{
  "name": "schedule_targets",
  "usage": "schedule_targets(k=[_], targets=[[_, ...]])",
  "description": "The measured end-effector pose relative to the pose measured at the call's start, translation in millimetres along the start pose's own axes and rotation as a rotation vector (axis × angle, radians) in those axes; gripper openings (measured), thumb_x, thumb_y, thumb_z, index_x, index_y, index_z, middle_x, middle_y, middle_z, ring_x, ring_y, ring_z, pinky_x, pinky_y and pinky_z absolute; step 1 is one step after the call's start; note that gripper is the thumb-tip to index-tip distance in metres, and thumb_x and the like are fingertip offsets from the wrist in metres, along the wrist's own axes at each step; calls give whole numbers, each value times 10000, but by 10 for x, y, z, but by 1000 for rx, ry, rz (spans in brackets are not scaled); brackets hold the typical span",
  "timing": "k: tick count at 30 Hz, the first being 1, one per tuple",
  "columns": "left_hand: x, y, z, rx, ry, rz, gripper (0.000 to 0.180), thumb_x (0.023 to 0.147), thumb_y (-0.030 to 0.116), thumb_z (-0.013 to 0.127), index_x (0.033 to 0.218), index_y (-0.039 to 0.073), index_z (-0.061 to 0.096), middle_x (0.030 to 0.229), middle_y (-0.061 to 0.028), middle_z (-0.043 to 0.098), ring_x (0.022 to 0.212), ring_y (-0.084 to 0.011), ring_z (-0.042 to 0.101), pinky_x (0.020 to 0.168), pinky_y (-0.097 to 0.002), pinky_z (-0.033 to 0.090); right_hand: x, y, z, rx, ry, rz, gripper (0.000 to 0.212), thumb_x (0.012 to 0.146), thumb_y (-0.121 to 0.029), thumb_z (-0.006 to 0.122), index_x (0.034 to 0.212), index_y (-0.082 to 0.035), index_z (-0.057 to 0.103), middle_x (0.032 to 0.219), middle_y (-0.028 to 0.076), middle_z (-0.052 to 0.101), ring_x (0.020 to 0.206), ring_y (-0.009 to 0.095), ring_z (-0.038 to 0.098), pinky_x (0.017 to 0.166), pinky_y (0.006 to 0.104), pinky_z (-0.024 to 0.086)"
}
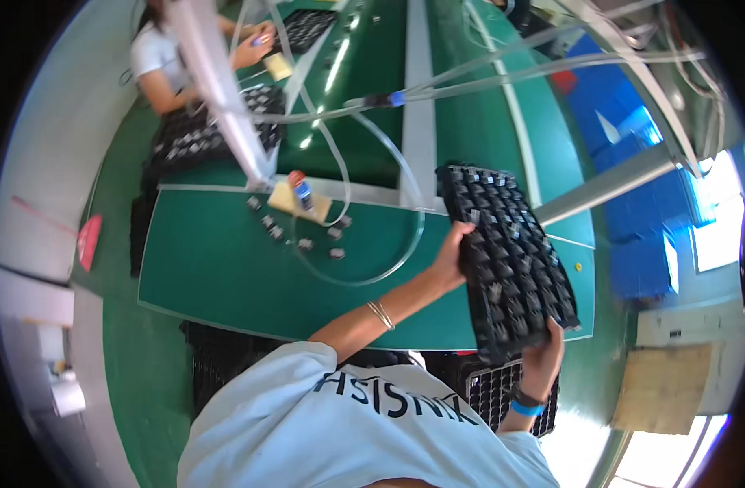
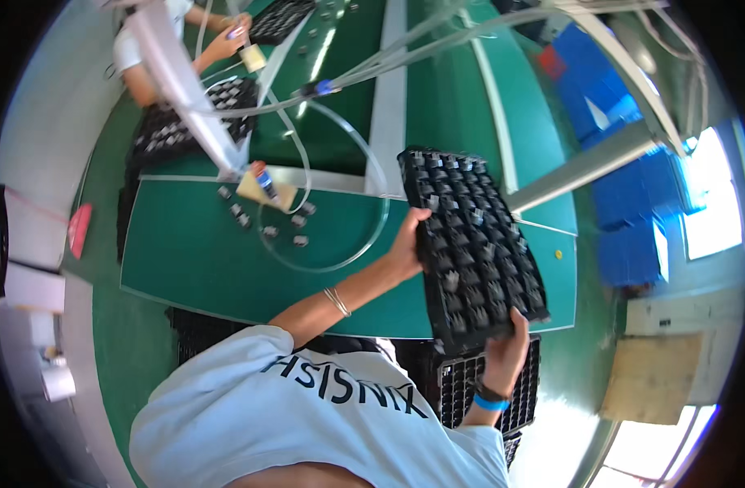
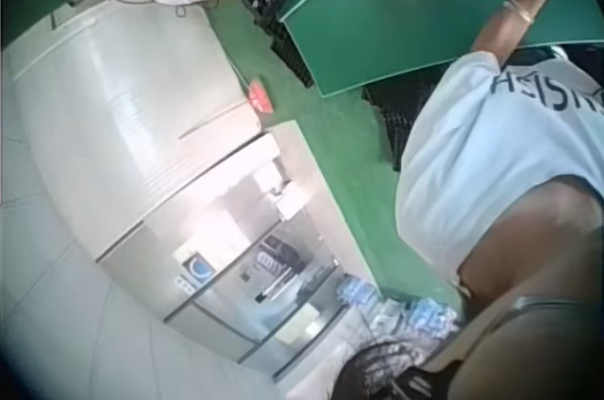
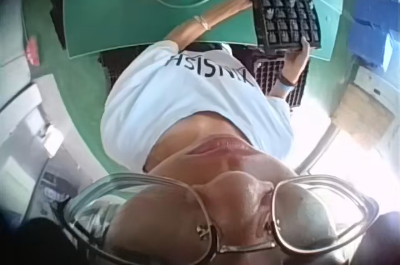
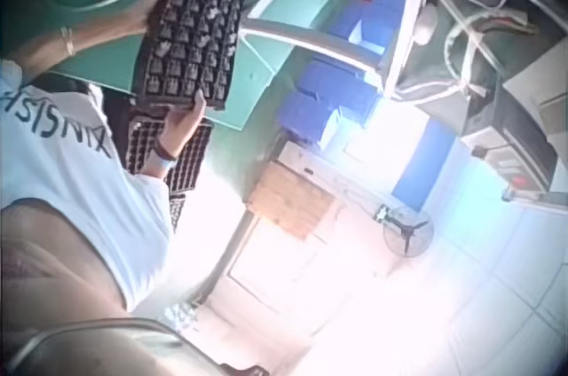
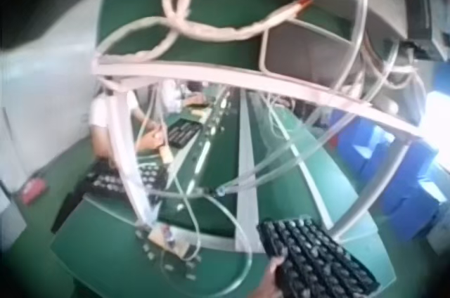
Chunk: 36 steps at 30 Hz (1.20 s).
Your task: The worker picks up small electronic components, places them into a testing device, and then organizes them into black plastic trays.
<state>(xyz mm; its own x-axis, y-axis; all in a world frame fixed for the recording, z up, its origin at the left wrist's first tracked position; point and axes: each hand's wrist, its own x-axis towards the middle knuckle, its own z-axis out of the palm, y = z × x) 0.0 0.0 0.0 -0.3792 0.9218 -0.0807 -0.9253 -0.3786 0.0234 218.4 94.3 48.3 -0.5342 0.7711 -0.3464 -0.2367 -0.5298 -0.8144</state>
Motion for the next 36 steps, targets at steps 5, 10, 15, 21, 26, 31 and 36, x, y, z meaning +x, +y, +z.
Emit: schedule_targets(k=[5,10,15,21,26,31,36], targets=[[-802,-116,399,8,-102,211,523,806,337,462,1221,20,441,1134,-124,571,1025,-268,567,941,-429,418,-344,-311,237,11,-193,34,483,826,-196,514,1244,29,423,1213,170,520,1077,298,538,946,431,431],[-1665,72,648,28,151,658,594,740,384,508,1221,44,432,1163,-128,531,1040,-291,534,914,-453,415,-527,-90,961,-55,-430,188,509,814,-210,497,1250,35,401,1183,180,535,1033,297,561,917,413,455],[-2427,593,486,114,317,1014,541,755,387,494,1167,38,466,1123,-128,548,1001,-285,542,905,-435,423,-455,510,1520,-317,-668,384,399,770,-150,538,1135,10,514,1021,121,617,922,220,612,789,343,510],[-3365,1812,-324,359,662,1249,439,756,363,513,1066,56,555,986,-91,618,842,-248,597,791,-365,481,-934,1910,2261,-373,-757,483,332,775,-133,602,1077,-7,549,997,59,612,935,156,574,812,309,462],[-3662,2298,-731,434,599,1047,449,769,320,469,1091,16,547,1005,-116,616,865,-266,604,797,-390,494,-1076,2725,2204,-304,-772,508,302,866,-213,570,1100,-25,538,1029,37,592,939,131,558,802,273,440],[-3787,2607,-1113,423,728,1033,401,776,277,497,1061,0,550,973,-104,625,834,-238,615,777,-355,505,-663,2404,1990,-672,-1122,780,324,886,-235,549,1062,37,543,972,71,594,885,137,577,767,261,489],[-3929,2694,-1116,564,1059,1062,317,820,252,537,1043,27,556,969,-75,611,800,-175,602,721,-305,499,175,1759,1858,-966,-1057,182,179,855,-101,457,892,13,589,725,74,618,589,131,580,511,252,475]])
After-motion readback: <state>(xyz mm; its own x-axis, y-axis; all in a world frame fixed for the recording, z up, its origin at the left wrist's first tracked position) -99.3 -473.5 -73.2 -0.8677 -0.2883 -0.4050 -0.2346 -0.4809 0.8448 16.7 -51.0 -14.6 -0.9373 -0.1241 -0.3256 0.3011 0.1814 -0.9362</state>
